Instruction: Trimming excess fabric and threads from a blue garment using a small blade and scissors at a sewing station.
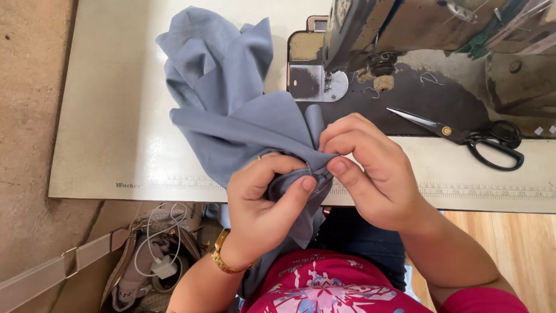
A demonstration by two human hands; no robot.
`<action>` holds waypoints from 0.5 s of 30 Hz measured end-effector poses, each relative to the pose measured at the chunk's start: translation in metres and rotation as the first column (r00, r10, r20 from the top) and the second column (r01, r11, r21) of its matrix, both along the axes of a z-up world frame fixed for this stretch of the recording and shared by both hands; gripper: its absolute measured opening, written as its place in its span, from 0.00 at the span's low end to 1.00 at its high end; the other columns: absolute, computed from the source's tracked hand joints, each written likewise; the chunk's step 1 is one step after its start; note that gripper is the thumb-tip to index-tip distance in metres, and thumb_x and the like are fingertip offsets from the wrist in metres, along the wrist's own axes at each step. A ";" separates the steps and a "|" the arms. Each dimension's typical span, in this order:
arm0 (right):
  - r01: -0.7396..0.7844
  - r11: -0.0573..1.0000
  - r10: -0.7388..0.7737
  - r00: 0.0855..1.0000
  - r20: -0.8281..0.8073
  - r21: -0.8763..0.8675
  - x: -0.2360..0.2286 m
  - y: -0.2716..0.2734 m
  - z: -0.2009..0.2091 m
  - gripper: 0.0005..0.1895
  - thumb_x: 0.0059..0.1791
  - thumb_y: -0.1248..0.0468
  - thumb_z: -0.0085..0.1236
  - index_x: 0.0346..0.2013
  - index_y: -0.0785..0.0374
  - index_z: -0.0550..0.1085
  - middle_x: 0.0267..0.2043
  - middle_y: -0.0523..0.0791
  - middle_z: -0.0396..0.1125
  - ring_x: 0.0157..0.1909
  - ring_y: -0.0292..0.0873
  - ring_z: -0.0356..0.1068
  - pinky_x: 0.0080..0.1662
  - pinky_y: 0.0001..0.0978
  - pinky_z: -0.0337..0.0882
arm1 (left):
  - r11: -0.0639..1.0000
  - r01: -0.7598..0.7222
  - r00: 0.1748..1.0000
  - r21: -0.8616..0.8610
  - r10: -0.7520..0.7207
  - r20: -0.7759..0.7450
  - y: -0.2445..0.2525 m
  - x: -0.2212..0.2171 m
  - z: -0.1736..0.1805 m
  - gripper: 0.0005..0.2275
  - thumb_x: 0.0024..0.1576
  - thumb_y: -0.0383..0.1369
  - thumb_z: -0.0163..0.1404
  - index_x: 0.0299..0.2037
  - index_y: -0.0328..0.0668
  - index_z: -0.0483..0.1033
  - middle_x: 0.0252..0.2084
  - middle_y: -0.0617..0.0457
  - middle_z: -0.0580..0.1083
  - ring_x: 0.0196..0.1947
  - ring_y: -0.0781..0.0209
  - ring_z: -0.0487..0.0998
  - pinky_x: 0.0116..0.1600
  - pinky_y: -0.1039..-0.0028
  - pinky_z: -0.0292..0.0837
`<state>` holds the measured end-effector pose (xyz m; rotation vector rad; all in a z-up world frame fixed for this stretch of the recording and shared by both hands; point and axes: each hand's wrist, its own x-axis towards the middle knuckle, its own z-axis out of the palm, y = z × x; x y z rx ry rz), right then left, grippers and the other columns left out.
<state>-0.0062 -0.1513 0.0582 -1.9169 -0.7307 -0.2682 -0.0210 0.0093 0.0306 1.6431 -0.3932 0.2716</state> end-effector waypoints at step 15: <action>0.026 0.996 -0.021 0.998 -0.058 0.091 0.001 -0.002 -0.005 0.14 0.52 0.60 0.35 0.28 0.67 0.61 0.31 0.49 0.59 0.34 0.43 0.59 0.39 0.31 0.62 | 0.999 0.006 0.997 0.049 -0.010 0.079 -0.011 -0.004 -0.002 0.05 0.52 0.32 0.46 0.26 0.43 0.70 0.19 0.60 0.66 0.18 0.67 0.61 0.28 0.80 0.58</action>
